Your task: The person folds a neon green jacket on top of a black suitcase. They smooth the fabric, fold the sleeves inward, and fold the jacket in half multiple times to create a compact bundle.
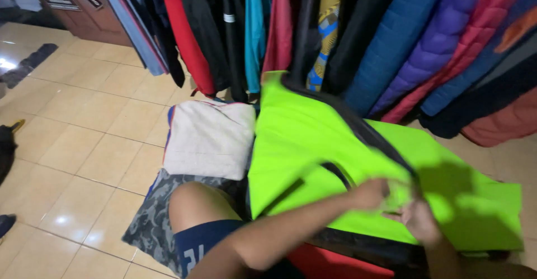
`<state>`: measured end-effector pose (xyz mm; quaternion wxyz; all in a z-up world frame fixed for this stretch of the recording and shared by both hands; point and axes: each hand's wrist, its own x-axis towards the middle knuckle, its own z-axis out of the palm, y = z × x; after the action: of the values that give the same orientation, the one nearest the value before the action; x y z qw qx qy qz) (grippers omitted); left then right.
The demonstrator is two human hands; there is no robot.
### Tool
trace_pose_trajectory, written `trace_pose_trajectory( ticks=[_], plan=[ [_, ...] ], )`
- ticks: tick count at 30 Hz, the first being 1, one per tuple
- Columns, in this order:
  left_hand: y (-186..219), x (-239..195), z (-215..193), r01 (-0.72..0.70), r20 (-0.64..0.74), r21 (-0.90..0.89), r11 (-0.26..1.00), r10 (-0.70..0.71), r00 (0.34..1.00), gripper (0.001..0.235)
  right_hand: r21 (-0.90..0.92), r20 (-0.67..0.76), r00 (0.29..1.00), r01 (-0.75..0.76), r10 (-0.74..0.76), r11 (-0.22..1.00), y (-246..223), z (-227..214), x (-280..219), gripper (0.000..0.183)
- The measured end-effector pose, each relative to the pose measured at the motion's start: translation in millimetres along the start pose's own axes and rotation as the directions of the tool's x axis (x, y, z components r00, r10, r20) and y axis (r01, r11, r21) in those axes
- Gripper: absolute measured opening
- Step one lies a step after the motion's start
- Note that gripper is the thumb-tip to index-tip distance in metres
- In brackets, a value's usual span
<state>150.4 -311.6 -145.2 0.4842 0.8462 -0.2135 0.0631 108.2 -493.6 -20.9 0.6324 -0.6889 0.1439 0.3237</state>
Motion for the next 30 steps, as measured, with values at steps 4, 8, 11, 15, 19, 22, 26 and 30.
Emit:
trace_pose_trajectory(
  ticks=[4,8,11,15,19,22,26,30],
  plan=[
    [135.9,-72.6,-31.5,0.057,0.492,-0.213,0.975,0.057,0.869,0.063,0.323,-0.007,1.0,0.009,-0.007,0.947,26.1,-55.9,7.2,0.072],
    [161.9,-108.4,-114.2,0.282,0.725,-0.245,0.928,-0.017,0.688,0.037,-0.351,-0.193,0.978,0.008,-0.081,0.936,-6.5,8.6,-62.7,0.042],
    [85.2,-124.1,-131.5,0.2,0.444,-0.207,0.958,-0.09,0.891,0.032,-0.423,-0.305,0.936,-0.296,0.173,0.856,3.9,27.6,-60.4,0.124],
    [53.7,-128.3,-224.7,0.452,0.265,0.293,0.843,-0.525,0.809,0.052,-0.512,-0.255,0.964,-0.2,0.074,0.835,43.1,-8.7,-13.0,0.116],
    [64.9,-156.6,-243.3,0.312,0.261,0.795,0.52,-0.758,0.597,0.119,-0.545,-0.248,0.968,-0.108,-0.036,0.831,40.7,-68.8,11.3,0.083],
    [98.4,-167.6,-232.3,0.208,0.354,0.855,0.475,-0.828,0.436,0.133,-0.639,-0.269,0.949,-0.05,-0.162,0.767,38.1,-104.8,13.4,0.059],
    [93.4,-175.7,-217.6,0.129,0.468,0.828,0.546,-0.799,0.378,0.12,-0.778,-0.27,0.96,-0.171,-0.076,0.605,54.1,-111.1,18.7,0.043],
    [-20.2,-126.4,-202.7,-0.04,0.71,0.698,0.715,-0.682,0.177,0.123,-0.73,-0.284,0.938,-0.346,0.199,0.589,21.3,-72.3,-4.6,0.111]
  ],
)
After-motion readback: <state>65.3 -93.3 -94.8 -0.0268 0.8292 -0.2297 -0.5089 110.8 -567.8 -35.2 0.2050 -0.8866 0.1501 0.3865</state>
